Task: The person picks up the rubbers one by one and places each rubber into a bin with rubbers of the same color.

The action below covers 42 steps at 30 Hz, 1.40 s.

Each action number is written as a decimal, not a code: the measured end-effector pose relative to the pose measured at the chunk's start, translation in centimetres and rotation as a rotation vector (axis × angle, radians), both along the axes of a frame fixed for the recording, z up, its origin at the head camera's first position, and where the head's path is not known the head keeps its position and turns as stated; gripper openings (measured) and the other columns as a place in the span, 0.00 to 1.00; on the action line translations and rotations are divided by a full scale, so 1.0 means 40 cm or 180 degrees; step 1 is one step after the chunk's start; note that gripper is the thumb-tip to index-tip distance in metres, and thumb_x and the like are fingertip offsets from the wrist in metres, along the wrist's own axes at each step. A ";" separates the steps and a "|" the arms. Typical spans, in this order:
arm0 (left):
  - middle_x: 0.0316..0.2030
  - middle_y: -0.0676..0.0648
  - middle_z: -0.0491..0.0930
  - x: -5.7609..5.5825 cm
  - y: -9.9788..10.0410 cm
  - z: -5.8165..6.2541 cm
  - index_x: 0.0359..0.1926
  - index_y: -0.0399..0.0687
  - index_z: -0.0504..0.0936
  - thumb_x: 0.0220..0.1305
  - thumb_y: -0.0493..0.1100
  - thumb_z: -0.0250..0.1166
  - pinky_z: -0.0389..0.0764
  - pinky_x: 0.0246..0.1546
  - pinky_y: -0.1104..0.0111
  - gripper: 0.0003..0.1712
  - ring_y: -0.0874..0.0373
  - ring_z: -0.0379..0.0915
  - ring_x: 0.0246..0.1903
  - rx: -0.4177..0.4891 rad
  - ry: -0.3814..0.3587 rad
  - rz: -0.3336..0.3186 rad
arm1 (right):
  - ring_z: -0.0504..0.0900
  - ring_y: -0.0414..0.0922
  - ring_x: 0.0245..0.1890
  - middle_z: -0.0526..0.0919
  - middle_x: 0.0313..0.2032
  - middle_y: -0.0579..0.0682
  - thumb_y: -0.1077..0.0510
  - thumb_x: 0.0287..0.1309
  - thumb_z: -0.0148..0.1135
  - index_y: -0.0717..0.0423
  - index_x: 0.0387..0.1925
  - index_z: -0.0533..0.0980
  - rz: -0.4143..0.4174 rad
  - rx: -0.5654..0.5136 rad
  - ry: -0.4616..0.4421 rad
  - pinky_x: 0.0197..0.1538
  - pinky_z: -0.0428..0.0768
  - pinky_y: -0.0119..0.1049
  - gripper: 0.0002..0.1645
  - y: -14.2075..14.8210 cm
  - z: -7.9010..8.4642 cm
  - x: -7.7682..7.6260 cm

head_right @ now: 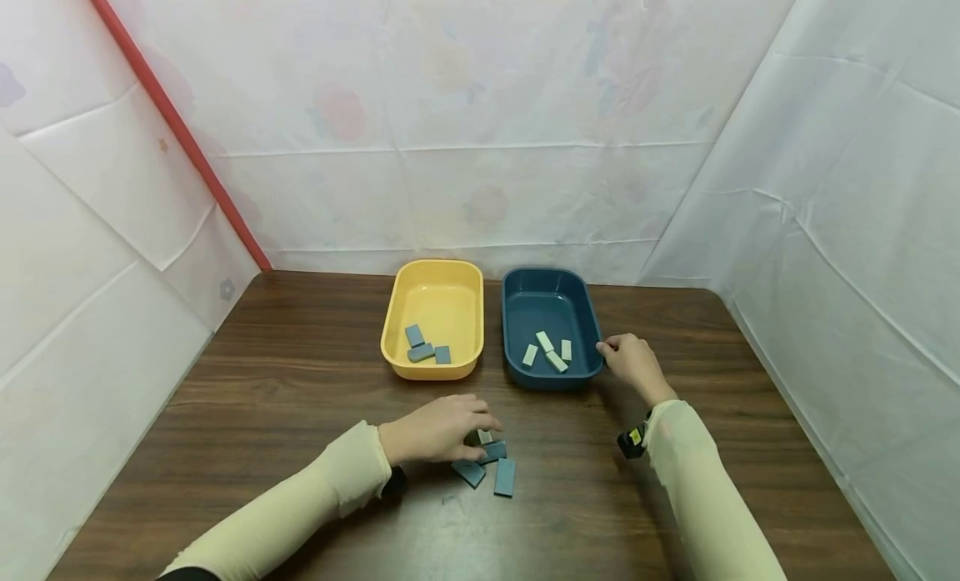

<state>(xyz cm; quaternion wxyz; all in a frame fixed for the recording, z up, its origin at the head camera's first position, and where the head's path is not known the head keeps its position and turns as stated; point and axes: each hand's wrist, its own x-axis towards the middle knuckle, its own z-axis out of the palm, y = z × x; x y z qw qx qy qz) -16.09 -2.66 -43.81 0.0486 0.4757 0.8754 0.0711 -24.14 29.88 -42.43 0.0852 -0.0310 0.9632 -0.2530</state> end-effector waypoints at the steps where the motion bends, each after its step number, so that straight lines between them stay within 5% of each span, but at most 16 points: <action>1: 0.46 0.55 0.81 0.004 0.002 -0.003 0.56 0.56 0.81 0.62 0.53 0.67 0.77 0.48 0.71 0.22 0.63 0.76 0.46 -0.0018 -0.0004 -0.0035 | 0.71 0.44 0.21 0.76 0.20 0.52 0.52 0.73 0.46 0.61 0.30 0.78 -0.0001 -0.0008 0.0006 0.27 0.68 0.37 0.21 0.000 0.000 0.000; 10: 0.42 0.56 0.79 0.017 0.009 -0.030 0.56 0.58 0.81 0.60 0.55 0.68 0.75 0.39 0.75 0.23 0.66 0.75 0.39 -0.0052 0.0144 -0.0214 | 0.76 0.45 0.25 0.79 0.23 0.53 0.51 0.74 0.45 0.62 0.33 0.79 -0.0023 -0.0040 -0.0066 0.30 0.70 0.37 0.22 0.001 -0.007 0.001; 20: 0.43 0.56 0.80 0.018 0.018 -0.035 0.56 0.58 0.81 0.61 0.54 0.68 0.76 0.41 0.72 0.23 0.64 0.76 0.41 -0.0175 0.0402 -0.0253 | 0.80 0.44 0.28 0.83 0.28 0.58 0.52 0.74 0.45 0.62 0.34 0.80 -0.0007 -0.0056 -0.0067 0.31 0.74 0.37 0.22 0.003 -0.010 0.002; 28: 0.44 0.56 0.82 0.023 0.032 -0.038 0.53 0.59 0.80 0.59 0.57 0.69 0.77 0.43 0.70 0.22 0.63 0.77 0.44 -0.0308 0.0651 -0.0164 | 0.79 0.44 0.27 0.82 0.26 0.57 0.51 0.74 0.45 0.61 0.32 0.79 -0.0030 -0.0053 -0.0062 0.30 0.72 0.36 0.23 0.001 -0.008 0.001; 42: 0.35 0.58 0.80 0.028 0.057 -0.031 0.42 0.59 0.85 0.56 0.62 0.69 0.74 0.34 0.70 0.19 0.62 0.75 0.36 -0.0520 0.0899 0.0073 | 0.80 0.44 0.27 0.83 0.27 0.58 0.51 0.74 0.45 0.62 0.35 0.80 -0.0025 -0.0057 -0.0069 0.31 0.74 0.36 0.23 0.004 -0.013 0.000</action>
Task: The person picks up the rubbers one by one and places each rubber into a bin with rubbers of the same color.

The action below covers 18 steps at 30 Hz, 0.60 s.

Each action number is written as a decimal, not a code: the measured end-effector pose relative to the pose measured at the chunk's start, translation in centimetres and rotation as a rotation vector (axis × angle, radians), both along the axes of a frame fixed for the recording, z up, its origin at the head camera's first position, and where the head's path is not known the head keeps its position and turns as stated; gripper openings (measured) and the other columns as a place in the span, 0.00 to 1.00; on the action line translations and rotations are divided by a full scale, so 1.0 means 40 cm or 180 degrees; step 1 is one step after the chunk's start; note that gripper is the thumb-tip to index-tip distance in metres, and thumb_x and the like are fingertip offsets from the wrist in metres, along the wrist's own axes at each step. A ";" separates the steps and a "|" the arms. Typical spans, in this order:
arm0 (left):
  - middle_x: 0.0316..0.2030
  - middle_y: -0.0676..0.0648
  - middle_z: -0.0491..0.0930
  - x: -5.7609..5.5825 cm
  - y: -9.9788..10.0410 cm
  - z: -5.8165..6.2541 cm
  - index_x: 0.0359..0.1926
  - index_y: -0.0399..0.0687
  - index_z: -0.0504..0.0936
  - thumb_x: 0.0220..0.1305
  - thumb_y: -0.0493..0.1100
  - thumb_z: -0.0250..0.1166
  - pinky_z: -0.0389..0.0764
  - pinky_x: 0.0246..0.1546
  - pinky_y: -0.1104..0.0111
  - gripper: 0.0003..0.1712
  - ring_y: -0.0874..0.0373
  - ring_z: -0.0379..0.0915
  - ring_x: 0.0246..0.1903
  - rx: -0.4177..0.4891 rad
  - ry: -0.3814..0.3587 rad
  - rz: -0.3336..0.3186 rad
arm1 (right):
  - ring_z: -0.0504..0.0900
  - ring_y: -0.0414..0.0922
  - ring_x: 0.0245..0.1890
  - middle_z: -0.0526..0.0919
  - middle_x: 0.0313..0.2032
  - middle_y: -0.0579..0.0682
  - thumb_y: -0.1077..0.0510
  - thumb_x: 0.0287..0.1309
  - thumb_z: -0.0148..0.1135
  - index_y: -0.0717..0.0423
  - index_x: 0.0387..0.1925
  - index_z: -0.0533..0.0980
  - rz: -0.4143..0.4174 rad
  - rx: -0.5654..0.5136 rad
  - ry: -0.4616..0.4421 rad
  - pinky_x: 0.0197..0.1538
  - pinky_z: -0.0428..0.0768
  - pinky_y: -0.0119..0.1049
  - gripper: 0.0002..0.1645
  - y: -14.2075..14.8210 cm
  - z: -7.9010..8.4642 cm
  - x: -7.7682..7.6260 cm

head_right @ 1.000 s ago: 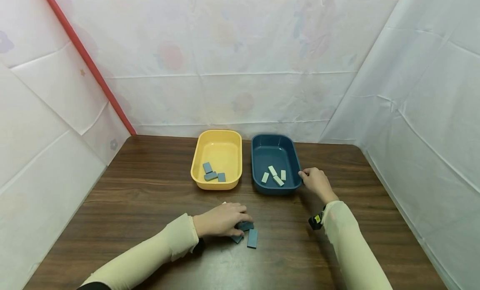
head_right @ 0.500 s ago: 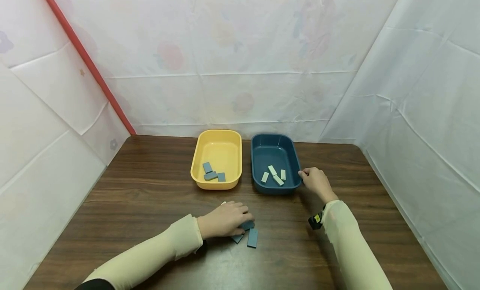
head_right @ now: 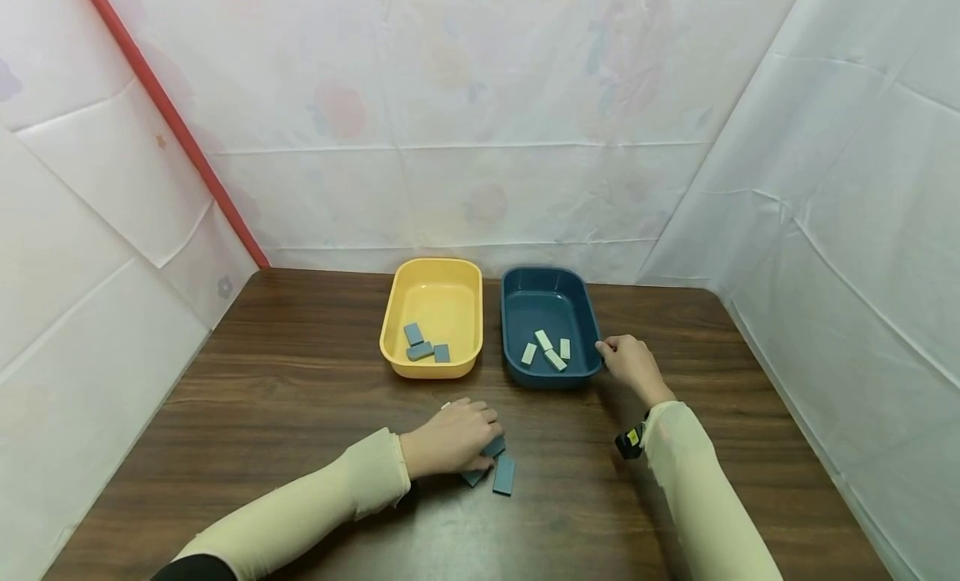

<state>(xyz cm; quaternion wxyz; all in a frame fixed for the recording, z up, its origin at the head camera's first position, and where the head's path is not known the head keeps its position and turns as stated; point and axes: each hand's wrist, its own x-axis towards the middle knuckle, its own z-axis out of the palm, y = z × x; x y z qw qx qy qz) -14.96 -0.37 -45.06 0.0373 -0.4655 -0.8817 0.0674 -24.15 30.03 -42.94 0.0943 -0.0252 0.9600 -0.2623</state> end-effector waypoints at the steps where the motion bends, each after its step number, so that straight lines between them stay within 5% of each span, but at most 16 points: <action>1: 0.35 0.58 0.80 0.000 0.000 0.000 0.42 0.59 0.86 0.56 0.62 0.69 0.74 0.34 0.69 0.18 0.62 0.75 0.35 0.0003 0.0001 0.0009 | 0.80 0.44 0.27 0.83 0.27 0.58 0.51 0.74 0.45 0.62 0.35 0.80 -0.0001 -0.0004 0.0005 0.31 0.74 0.36 0.23 0.000 0.000 0.000; 8: 0.34 0.57 0.80 0.001 -0.003 -0.007 0.40 0.59 0.86 0.56 0.64 0.68 0.74 0.34 0.69 0.19 0.62 0.74 0.35 0.0048 0.0046 0.0032 | 0.79 0.44 0.26 0.81 0.25 0.56 0.51 0.74 0.45 0.61 0.32 0.79 -0.0010 0.0000 0.0019 0.30 0.73 0.36 0.23 0.000 -0.001 0.001; 18: 0.34 0.56 0.81 -0.001 -0.009 -0.002 0.40 0.55 0.87 0.56 0.55 0.70 0.75 0.36 0.68 0.14 0.61 0.74 0.35 0.0202 -0.0128 0.0094 | 0.79 0.44 0.26 0.81 0.25 0.56 0.51 0.74 0.45 0.60 0.30 0.78 -0.0002 -0.0005 0.0013 0.30 0.73 0.36 0.23 0.000 -0.002 0.001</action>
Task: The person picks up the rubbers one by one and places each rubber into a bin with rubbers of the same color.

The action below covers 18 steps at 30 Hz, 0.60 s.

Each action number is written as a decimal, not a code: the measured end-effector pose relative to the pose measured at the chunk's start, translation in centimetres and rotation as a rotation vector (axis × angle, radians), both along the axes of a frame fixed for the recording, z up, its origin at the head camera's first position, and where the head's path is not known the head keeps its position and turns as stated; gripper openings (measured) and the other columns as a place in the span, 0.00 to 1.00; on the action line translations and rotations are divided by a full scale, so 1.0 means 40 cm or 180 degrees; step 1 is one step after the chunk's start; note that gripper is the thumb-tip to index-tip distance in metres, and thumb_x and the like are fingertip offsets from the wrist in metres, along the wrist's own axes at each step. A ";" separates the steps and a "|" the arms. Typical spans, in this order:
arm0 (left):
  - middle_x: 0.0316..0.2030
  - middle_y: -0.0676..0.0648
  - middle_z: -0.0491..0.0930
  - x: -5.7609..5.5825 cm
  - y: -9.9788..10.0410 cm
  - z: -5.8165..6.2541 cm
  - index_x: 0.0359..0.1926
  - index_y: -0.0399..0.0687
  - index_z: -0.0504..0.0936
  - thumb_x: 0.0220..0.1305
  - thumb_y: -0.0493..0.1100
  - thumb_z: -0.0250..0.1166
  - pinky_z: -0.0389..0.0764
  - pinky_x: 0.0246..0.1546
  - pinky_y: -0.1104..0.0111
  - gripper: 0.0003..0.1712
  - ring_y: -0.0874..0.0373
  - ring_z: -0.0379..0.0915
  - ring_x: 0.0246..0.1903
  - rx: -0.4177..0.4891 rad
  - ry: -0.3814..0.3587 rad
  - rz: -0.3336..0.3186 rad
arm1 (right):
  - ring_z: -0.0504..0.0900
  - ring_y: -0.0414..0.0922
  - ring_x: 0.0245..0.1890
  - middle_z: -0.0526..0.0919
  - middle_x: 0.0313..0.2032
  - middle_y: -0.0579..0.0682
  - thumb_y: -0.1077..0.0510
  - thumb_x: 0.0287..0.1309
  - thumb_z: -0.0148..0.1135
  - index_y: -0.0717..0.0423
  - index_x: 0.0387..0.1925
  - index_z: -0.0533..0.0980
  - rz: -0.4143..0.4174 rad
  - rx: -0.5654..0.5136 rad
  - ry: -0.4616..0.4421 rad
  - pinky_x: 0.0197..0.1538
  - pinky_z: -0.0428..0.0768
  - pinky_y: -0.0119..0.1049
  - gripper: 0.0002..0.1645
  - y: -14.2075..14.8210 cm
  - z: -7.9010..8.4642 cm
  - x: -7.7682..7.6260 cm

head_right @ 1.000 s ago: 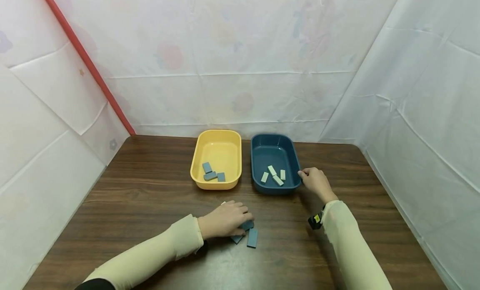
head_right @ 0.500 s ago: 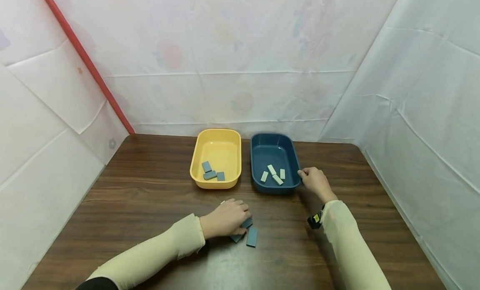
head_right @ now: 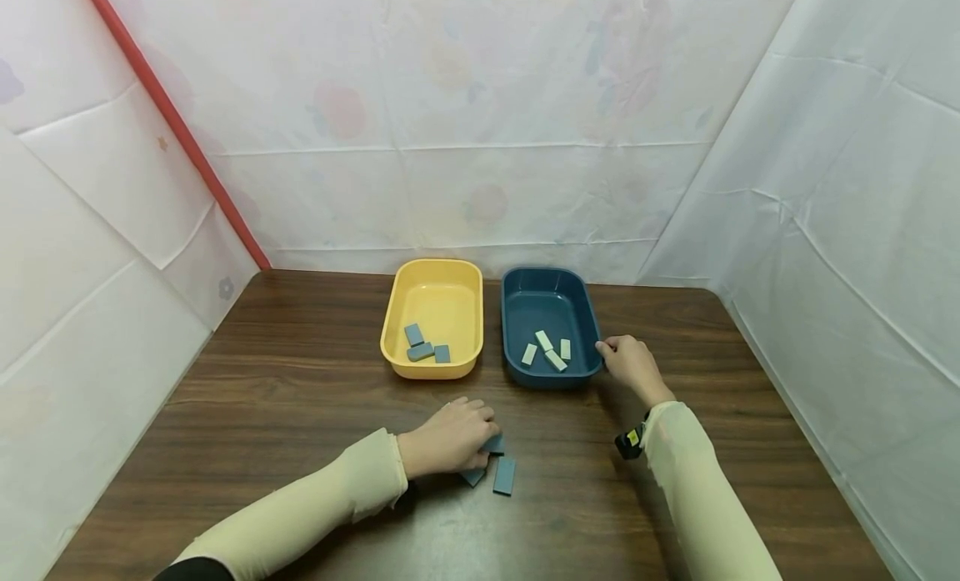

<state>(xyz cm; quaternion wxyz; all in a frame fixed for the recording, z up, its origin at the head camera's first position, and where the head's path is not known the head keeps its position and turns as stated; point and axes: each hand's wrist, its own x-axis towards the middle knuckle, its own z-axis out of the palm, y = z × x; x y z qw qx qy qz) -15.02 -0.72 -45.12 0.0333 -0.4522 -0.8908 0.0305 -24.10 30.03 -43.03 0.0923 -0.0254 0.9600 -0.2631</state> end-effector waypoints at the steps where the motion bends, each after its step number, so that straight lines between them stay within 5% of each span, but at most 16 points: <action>1: 0.34 0.56 0.81 -0.001 -0.002 0.001 0.40 0.55 0.87 0.56 0.55 0.70 0.75 0.36 0.68 0.14 0.61 0.73 0.34 0.0027 -0.0013 -0.0003 | 0.79 0.44 0.26 0.81 0.25 0.56 0.51 0.74 0.45 0.60 0.30 0.78 -0.0002 -0.0003 0.0004 0.30 0.73 0.36 0.23 0.000 0.000 0.000; 9: 0.29 0.54 0.78 -0.012 -0.018 0.028 0.39 0.51 0.87 0.54 0.49 0.69 0.69 0.29 0.73 0.12 0.61 0.68 0.29 0.0504 0.0030 -0.0044 | 0.78 0.44 0.27 0.81 0.26 0.57 0.51 0.74 0.45 0.61 0.31 0.79 -0.0012 -0.0008 0.0014 0.30 0.72 0.36 0.23 0.001 -0.002 -0.001; 18: 0.36 0.52 0.80 -0.036 -0.044 0.076 0.48 0.47 0.85 0.59 0.46 0.68 0.75 0.35 0.73 0.16 0.61 0.71 0.34 0.0873 -0.0116 0.0187 | 0.79 0.45 0.27 0.82 0.27 0.57 0.51 0.74 0.44 0.62 0.34 0.79 -0.0019 -0.0029 -0.0003 0.30 0.72 0.36 0.23 0.001 0.000 -0.002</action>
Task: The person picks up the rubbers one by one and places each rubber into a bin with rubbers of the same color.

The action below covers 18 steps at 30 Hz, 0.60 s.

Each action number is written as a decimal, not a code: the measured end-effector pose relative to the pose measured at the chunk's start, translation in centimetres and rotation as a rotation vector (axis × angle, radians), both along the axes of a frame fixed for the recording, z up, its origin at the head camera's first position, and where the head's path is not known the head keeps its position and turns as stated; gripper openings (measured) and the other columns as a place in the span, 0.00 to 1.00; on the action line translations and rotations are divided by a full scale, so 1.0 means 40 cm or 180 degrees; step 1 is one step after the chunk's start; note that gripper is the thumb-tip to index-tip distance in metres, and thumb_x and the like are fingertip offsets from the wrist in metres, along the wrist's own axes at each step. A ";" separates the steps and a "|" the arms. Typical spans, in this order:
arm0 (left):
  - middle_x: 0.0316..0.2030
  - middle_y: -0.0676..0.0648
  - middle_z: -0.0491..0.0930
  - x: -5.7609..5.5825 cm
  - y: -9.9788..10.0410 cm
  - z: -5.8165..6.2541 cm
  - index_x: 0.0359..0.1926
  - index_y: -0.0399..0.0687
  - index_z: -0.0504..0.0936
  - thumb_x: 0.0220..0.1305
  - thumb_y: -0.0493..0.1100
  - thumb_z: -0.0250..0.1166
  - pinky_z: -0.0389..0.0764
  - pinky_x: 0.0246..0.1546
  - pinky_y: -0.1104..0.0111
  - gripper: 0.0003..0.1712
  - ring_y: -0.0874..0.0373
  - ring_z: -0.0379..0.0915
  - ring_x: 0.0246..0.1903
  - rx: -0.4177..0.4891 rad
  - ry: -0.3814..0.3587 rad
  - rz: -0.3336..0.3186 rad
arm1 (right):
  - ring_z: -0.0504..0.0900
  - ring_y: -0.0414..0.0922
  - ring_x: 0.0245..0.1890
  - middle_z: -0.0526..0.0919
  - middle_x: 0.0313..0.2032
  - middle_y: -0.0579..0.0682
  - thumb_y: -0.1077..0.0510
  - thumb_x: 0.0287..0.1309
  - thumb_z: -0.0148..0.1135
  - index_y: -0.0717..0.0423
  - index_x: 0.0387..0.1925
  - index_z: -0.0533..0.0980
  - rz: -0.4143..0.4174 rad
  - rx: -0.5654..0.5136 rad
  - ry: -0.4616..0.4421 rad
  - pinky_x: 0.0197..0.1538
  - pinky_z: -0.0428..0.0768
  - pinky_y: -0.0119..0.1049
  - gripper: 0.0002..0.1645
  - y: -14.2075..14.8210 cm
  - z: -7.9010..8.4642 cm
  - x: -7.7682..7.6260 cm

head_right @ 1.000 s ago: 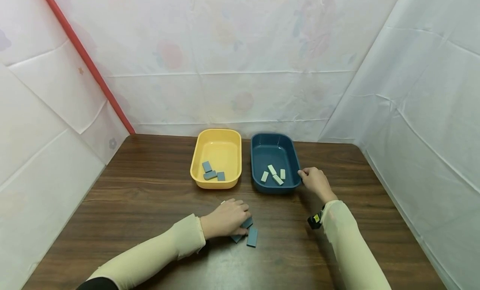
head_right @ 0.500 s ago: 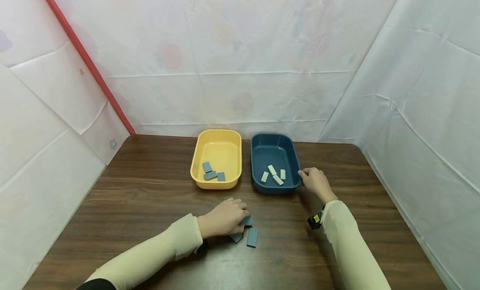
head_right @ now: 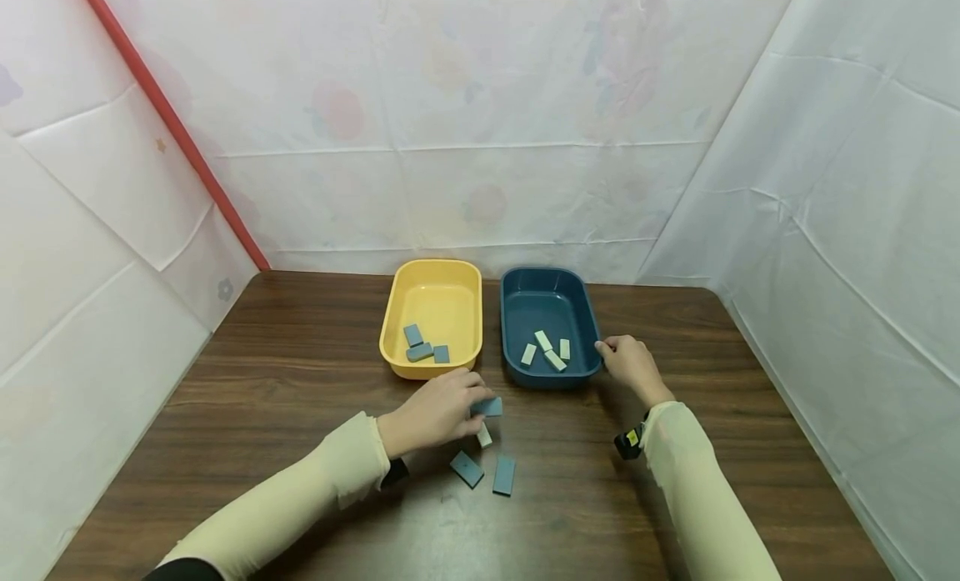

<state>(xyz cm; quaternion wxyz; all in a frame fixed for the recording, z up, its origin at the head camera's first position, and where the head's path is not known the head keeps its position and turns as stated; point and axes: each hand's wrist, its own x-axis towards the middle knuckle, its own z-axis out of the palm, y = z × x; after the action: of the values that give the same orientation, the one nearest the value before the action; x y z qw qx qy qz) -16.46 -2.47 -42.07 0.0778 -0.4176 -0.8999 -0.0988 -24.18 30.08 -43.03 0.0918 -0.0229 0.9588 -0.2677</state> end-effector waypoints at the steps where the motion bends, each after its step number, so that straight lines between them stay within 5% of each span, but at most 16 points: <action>1: 0.36 0.52 0.81 -0.002 -0.003 0.005 0.48 0.47 0.85 0.59 0.45 0.68 0.75 0.36 0.73 0.16 0.61 0.71 0.35 0.0048 -0.0004 0.0036 | 0.79 0.45 0.27 0.82 0.27 0.58 0.51 0.74 0.44 0.62 0.34 0.80 -0.0005 -0.0003 0.0001 0.30 0.72 0.36 0.23 0.000 0.001 0.000; 18: 0.37 0.48 0.84 -0.065 -0.069 0.069 0.44 0.43 0.86 0.54 0.41 0.71 0.80 0.37 0.67 0.15 0.56 0.78 0.34 0.0732 0.0148 0.0639 | 0.78 0.45 0.27 0.82 0.27 0.58 0.50 0.75 0.44 0.60 0.30 0.78 -0.0043 -0.0018 -0.0057 0.31 0.71 0.36 0.25 -0.004 0.002 0.007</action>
<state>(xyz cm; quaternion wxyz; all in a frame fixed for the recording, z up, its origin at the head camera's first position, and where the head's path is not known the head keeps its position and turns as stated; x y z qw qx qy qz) -19.08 -5.23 -39.32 0.1554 -0.3160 -0.9178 -0.1831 -23.91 29.92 -42.96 0.0985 -0.0143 0.9573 -0.2713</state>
